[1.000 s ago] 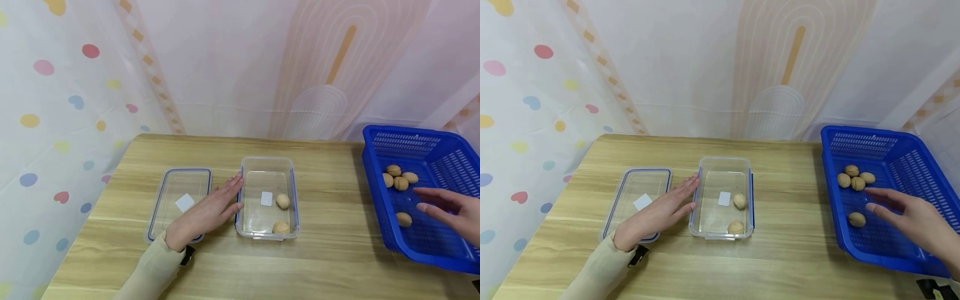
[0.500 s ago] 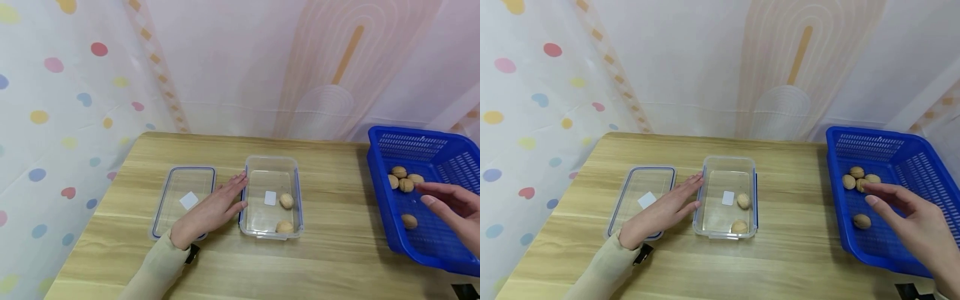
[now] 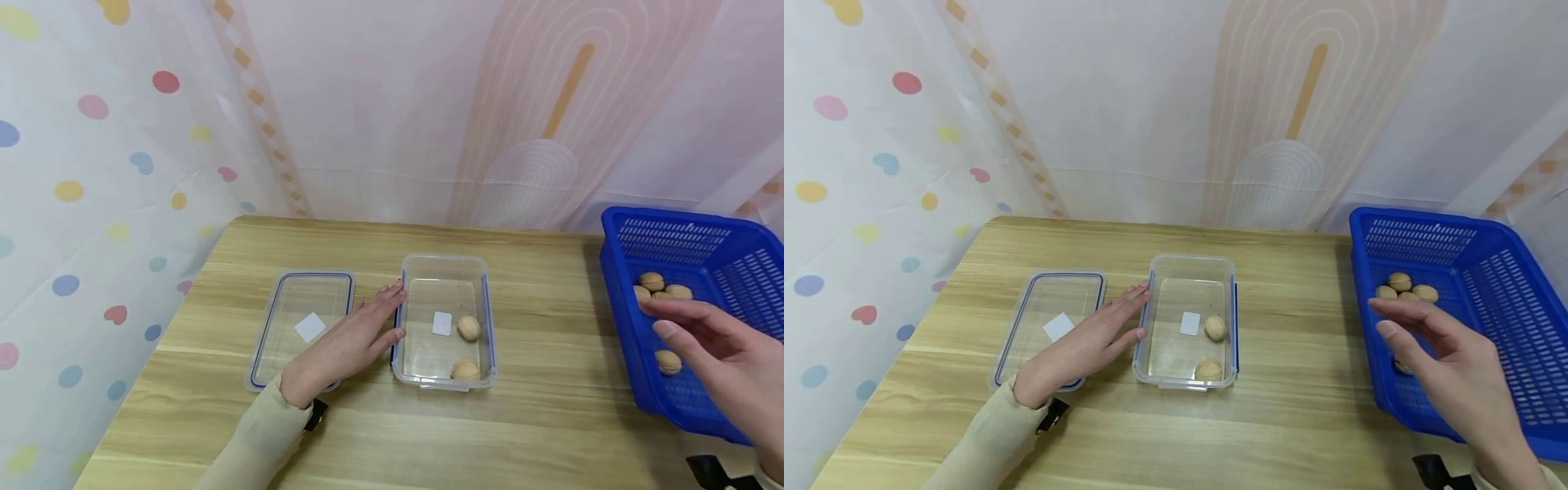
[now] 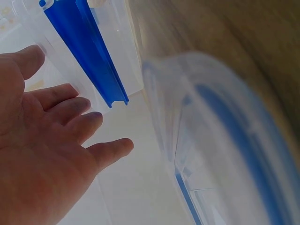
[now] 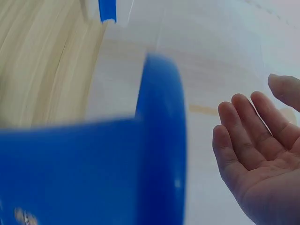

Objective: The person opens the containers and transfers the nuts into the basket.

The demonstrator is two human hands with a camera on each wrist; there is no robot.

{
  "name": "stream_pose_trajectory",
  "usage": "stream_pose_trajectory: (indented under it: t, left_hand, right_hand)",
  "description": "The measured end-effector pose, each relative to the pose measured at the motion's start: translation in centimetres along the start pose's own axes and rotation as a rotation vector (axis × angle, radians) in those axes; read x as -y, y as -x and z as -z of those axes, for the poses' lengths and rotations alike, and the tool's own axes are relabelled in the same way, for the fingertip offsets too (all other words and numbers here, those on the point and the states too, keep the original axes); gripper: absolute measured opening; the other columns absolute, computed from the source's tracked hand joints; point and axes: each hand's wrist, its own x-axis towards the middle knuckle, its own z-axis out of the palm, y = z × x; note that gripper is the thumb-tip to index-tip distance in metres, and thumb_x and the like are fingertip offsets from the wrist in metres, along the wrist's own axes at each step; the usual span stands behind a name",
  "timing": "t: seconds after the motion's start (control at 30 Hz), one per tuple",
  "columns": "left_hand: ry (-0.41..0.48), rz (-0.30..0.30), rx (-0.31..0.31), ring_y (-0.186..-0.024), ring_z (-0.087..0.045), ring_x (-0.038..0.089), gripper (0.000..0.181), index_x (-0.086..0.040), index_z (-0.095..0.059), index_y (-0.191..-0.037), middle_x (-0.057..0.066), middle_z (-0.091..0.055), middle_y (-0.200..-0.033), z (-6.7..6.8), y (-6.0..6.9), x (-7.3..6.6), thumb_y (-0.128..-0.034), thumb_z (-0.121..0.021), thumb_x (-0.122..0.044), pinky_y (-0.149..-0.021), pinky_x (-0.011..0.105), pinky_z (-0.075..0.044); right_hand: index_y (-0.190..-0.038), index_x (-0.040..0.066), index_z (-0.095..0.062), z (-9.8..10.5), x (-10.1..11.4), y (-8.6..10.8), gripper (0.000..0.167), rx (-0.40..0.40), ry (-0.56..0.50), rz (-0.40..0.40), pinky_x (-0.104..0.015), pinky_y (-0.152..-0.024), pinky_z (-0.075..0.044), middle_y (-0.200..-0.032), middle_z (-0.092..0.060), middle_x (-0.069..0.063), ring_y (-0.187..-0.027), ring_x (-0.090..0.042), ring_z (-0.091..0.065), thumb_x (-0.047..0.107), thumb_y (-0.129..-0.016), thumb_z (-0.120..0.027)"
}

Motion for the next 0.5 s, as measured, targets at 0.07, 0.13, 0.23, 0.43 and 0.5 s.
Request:
stream_pose_trajectory:
  t: [0.07,0.13,0.23,0.43,0.5]
  left_hand:
    - [0.002,0.001,0.002,-0.157,-0.021,0.028,0.063,-0.005,-0.032,-0.162,0.008,-0.020,-0.171,0.0,0.0,0.0,-0.1100,-0.052,-0.034,-0.121,0.064,-0.023]
    - [0.004,0.003,0.004,-0.157,-0.020,0.028,0.063,-0.005,-0.032,-0.162,0.008,-0.020,-0.171,0.0,0.0,0.0,-0.1101,-0.052,-0.034,-0.121,0.064,-0.023]
    - [0.008,0.003,0.006,-0.157,-0.020,0.029,0.063,-0.004,-0.031,-0.162,0.008,-0.020,-0.171,-0.1,0.0,0.0,-0.1102,-0.052,-0.034,-0.121,0.064,-0.022]
    - [0.008,0.003,0.006,-0.157,-0.020,0.029,0.063,-0.005,-0.032,-0.162,0.007,-0.020,-0.171,-0.1,0.0,0.1,-0.1101,-0.052,-0.034,-0.121,0.063,-0.022]
    - [0.007,0.003,0.007,-0.157,-0.020,0.028,0.063,-0.005,-0.032,-0.163,0.007,-0.020,-0.171,-0.1,0.0,0.1,-0.1101,-0.052,-0.034,-0.121,0.063,-0.022]
  right_hand:
    - [-0.132,0.000,-0.066,-0.5,0.4,0.1,0.032,0.005,0.012,-0.009,-0.002,-0.081,-0.047,-0.121,-0.064,0.029,-0.108,0.013,-0.060,-0.004,-0.101,-0.062]
    - [-0.132,0.001,-0.068,-1.0,0.8,0.2,0.031,0.010,0.016,-0.017,-0.002,-0.077,-0.047,-0.121,-0.065,0.029,-0.106,0.013,-0.061,-0.002,-0.101,-0.063]
    - [-0.131,0.002,-0.069,-1.7,1.4,0.2,0.031,0.018,0.010,-0.007,-0.003,-0.078,-0.048,-0.121,-0.066,0.027,-0.107,0.012,-0.062,-0.002,-0.100,-0.065]
    - [-0.128,0.003,-0.071,-3.5,2.5,-0.1,0.030,0.054,-0.067,0.033,-0.006,-0.084,-0.050,-0.121,-0.071,0.017,-0.109,0.005,-0.065,-0.005,-0.099,-0.066]
    - [-0.126,0.003,-0.071,-4.1,2.8,-0.3,0.030,0.073,-0.105,0.049,-0.008,-0.085,-0.051,-0.121,-0.072,0.012,-0.110,0.001,-0.066,-0.007,-0.098,-0.065]
